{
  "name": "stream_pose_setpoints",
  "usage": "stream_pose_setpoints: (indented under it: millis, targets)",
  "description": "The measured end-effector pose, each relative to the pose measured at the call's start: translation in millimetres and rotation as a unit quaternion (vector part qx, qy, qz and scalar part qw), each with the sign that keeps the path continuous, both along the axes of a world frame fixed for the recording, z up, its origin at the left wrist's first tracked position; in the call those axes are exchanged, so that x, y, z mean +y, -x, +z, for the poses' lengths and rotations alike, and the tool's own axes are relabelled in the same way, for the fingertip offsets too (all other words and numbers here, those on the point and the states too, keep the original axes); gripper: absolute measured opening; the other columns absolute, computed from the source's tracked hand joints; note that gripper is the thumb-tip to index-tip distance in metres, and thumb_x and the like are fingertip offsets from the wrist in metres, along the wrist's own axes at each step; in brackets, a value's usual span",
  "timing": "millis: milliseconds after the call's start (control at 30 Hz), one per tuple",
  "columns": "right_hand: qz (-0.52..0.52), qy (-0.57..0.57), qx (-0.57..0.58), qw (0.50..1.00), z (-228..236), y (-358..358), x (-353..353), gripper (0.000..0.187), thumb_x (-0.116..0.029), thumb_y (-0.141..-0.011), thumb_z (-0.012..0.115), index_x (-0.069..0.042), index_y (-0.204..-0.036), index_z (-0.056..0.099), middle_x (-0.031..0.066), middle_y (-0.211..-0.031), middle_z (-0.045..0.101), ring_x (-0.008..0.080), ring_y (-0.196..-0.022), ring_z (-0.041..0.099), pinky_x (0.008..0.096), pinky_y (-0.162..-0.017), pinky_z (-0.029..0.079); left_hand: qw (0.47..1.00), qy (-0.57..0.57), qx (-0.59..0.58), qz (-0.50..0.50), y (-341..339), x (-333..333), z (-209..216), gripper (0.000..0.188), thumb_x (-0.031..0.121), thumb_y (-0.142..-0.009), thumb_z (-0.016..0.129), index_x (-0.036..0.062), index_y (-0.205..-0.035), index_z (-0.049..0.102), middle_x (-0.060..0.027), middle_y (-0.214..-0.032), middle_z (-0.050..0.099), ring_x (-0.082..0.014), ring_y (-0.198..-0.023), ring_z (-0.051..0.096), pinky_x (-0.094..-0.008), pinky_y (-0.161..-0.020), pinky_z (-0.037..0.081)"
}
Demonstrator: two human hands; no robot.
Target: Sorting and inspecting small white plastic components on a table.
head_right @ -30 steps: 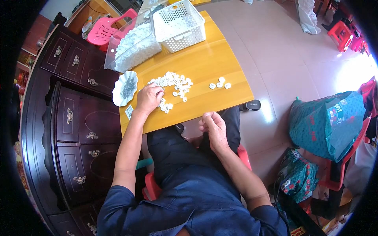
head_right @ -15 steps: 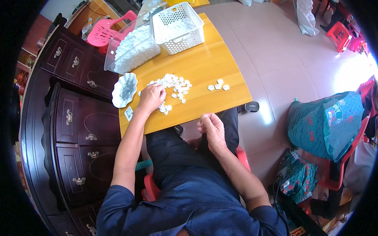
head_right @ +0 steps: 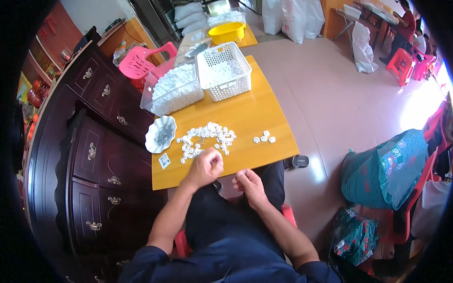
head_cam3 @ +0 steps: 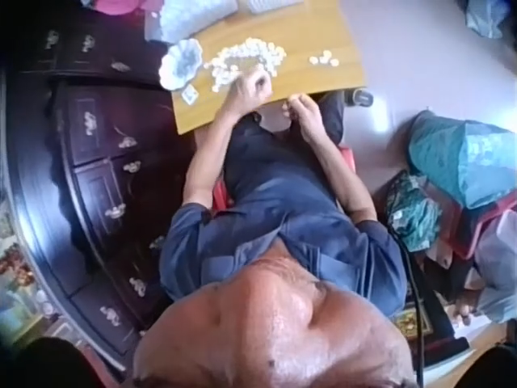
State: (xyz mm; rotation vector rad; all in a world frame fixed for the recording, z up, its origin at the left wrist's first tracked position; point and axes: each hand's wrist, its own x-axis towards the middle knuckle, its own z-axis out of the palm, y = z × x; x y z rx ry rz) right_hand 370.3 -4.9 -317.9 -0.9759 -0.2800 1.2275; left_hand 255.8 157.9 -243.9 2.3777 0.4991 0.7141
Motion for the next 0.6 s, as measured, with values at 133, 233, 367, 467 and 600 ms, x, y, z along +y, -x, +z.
stream_pose_setpoints:
  millis: [133,233,367,467,600]
  targets:
    - [0.073,-0.058,0.093,0.991,-6.3,3.6,0.2,0.024,-0.032,-0.107,0.058,-0.010,-0.105,0.066,0.0020,-0.090,0.068,0.0107,-0.076,0.063,0.0264,-0.074,0.052,1.000,0.008,-0.017,-0.015,7.8,-37.5,-2.5,0.010,0.009,-0.084,0.066,0.0025,-0.083,0.058,-0.0120,-0.076,0.057,-0.0273,-0.067,0.060,-0.0373,-0.061,0.050]
    - [0.102,-0.083,0.111,0.985,-13.4,6.0,1.1,0.024,-0.032,-0.107,0.057,-0.010,-0.108,0.067,0.0018,-0.093,0.069,0.0120,-0.080,0.065,0.0276,-0.076,0.054,0.999,-0.017,-0.032,-0.016,15.9,-49.1,-7.3,0.012,0.010,-0.083,0.066,0.0022,-0.082,0.058,-0.0123,-0.076,0.057,-0.0288,-0.069,0.061,-0.0385,-0.062,0.051]
    - [0.137,-0.105,0.141,0.975,-12.1,13.9,2.6,0.023,-0.031,-0.107,0.057,-0.010,-0.109,0.067,0.0012,-0.096,0.069,0.0120,-0.084,0.066,0.0281,-0.077,0.055,0.999,-0.027,-0.045,0.003,29.6,-60.7,-6.3,0.013,0.011,-0.082,0.068,0.0036,-0.082,0.057,-0.0138,-0.079,0.059,-0.0349,-0.076,0.062,-0.0431,-0.067,0.051]
    - [0.168,-0.120,0.155,0.966,-15.7,15.2,3.4,0.020,-0.028,-0.106,0.058,-0.010,-0.107,0.067,0.0014,-0.095,0.069,0.0118,-0.083,0.066,0.0275,-0.076,0.055,0.998,-0.024,-0.063,0.017,40.1,-70.1,-5.6,0.013,0.009,-0.082,0.069,0.0032,-0.082,0.058,-0.0135,-0.079,0.060,-0.0342,-0.076,0.063,-0.0425,-0.068,0.052]
    - [0.205,-0.135,0.146,0.958,-11.7,18.5,3.3,0.016,-0.024,-0.104,0.063,-0.008,-0.101,0.067,0.0022,-0.087,0.070,0.0118,-0.076,0.066,0.0258,-0.072,0.055,0.995,-0.002,-0.094,0.041,59.8,-81.5,-1.2,0.009,0.005,-0.082,0.072,0.0024,-0.086,0.064,-0.0125,-0.082,0.064,-0.0313,-0.077,0.066,-0.0385,-0.068,0.054]
